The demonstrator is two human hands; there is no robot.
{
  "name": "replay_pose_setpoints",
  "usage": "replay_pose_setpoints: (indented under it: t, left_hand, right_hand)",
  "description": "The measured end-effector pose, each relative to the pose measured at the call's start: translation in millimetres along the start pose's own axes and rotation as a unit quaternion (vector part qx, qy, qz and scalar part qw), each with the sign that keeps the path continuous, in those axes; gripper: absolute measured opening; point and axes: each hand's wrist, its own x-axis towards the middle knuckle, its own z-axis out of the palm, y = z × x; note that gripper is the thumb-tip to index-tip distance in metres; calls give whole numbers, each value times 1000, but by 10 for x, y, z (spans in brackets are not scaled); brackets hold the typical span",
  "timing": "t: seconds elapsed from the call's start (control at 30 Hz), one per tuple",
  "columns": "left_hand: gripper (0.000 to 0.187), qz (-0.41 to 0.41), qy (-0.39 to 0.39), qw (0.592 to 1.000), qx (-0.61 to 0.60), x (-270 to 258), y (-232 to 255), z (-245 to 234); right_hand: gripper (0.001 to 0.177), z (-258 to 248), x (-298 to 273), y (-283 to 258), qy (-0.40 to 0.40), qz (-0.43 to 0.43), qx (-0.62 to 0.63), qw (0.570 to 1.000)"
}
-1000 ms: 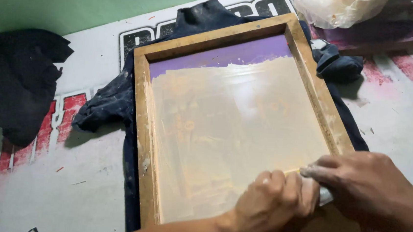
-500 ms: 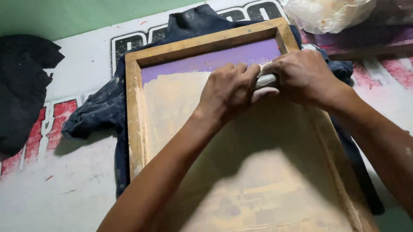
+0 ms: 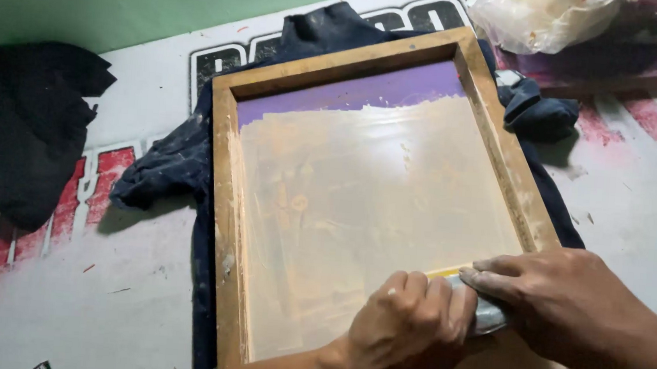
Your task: The person uses a squeegee to spread beige ink across a screen printing frame placed over a dark t-shirt. They repeatedly pull the squeegee from top to bottom to ensure even coverage. At 01:00, they use a spatula to scoop more ink from a container and apply it to the screen before resuming the squeegee strokes.
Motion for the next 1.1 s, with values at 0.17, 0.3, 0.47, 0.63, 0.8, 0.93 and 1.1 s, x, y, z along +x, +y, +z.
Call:
replay_pose_setpoints:
  t: [0.17, 0.3, 0.47, 0.63, 0.8, 0.93, 1.1]
  left_hand:
    - [40, -38, -65, 995, -58, 433, -543, 30]
    - [36, -38, 21, 992, 119, 662, -1013, 249]
    - [12, -6, 23, 986, 166, 562, -1141, 583]
    - [6, 5, -6, 993, 114, 338, -1025, 818]
    - [16, 45, -113, 991, 50, 193, -644, 452]
    - [21, 40, -126, 991, 20, 59, -316, 166]
    - [37, -71, -296, 944, -130, 420, -546, -211]
  right_hand:
    - [27, -501, 566, 271, -90, 58, -3, 994]
    - [52, -361, 988, 536, 182, -12, -21, 983]
    - [50, 206, 1154, 757, 223, -8, -97, 970]
    - [57, 431, 951, 641, 176, -12, -59, 983]
    - [51, 199, 535, 261, 121, -14, -6, 993]
    - [51, 146, 224, 89, 127, -28, 37, 991]
    - [59, -595, 470, 102, -180, 119, 71, 974]
